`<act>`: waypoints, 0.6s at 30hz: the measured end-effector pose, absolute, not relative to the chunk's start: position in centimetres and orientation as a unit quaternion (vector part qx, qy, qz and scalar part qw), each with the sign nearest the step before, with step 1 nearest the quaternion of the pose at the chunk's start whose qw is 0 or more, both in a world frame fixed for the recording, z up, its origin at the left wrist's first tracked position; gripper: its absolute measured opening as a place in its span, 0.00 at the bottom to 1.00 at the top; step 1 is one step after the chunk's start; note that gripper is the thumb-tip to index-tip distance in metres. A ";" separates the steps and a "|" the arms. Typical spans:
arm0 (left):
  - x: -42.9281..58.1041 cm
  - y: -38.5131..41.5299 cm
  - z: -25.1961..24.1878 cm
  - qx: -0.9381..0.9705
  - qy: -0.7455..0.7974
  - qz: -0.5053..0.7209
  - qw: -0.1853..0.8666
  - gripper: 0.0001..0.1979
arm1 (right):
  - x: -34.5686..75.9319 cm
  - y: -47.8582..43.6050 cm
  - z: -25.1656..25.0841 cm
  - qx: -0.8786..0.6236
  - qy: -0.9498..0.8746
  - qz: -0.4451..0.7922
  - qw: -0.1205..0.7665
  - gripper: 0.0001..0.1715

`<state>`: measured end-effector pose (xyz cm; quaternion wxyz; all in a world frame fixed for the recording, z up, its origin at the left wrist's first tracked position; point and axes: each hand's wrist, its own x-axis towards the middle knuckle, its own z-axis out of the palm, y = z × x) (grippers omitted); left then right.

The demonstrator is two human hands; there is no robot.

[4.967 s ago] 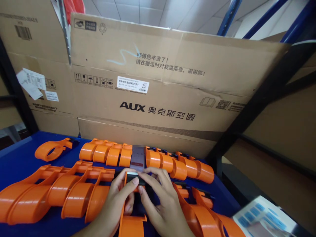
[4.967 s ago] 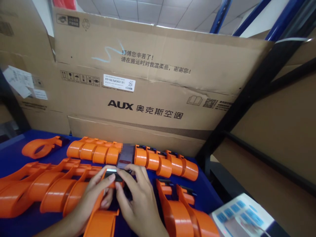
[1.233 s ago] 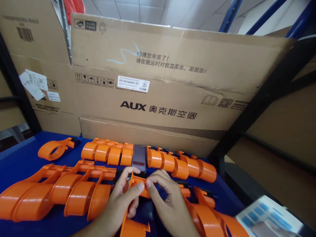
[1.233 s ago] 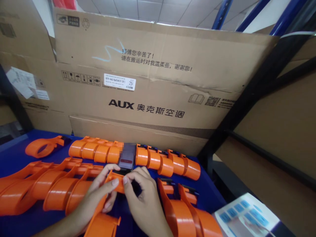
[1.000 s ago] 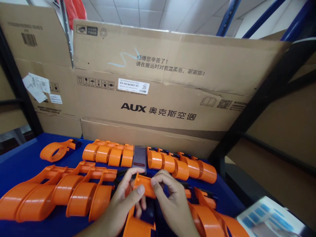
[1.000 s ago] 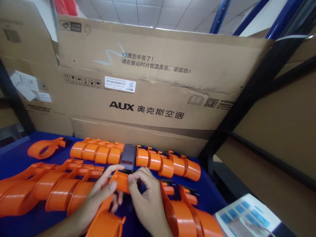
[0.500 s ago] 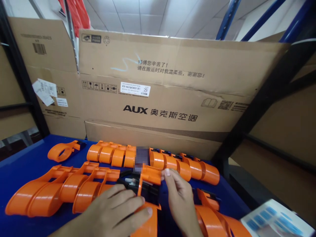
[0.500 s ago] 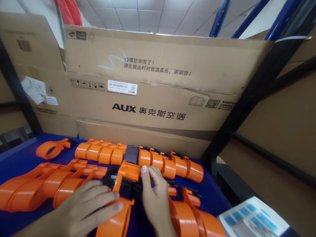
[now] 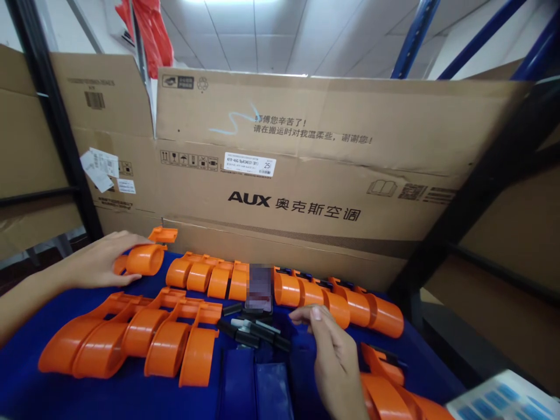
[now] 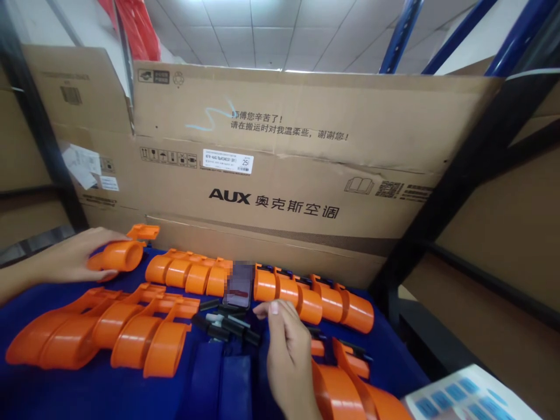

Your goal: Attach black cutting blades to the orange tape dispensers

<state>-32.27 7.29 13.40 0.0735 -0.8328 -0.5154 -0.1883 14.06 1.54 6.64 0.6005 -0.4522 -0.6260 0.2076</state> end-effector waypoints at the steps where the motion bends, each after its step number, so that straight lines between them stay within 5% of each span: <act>1: -32.8 7.5 13.0 -0.835 -0.522 -0.163 0.058 0.30 | 14.0 1.5 6.6 -0.444 -0.635 0.200 0.599 0.26; 11: -31.3 7.8 10.1 -0.826 -0.551 -0.115 0.029 0.29 | 13.9 1.2 6.5 -0.399 -0.707 0.178 0.556 0.22; 16: -32.8 8.9 9.4 -0.795 -0.592 -0.130 0.017 0.46 | 13.8 1.2 6.4 -0.398 -0.706 0.179 0.557 0.22; 18: -32.9 8.9 8.9 -0.764 -0.624 -0.163 0.033 0.45 | 13.8 1.2 6.4 -0.401 -0.701 0.178 0.562 0.21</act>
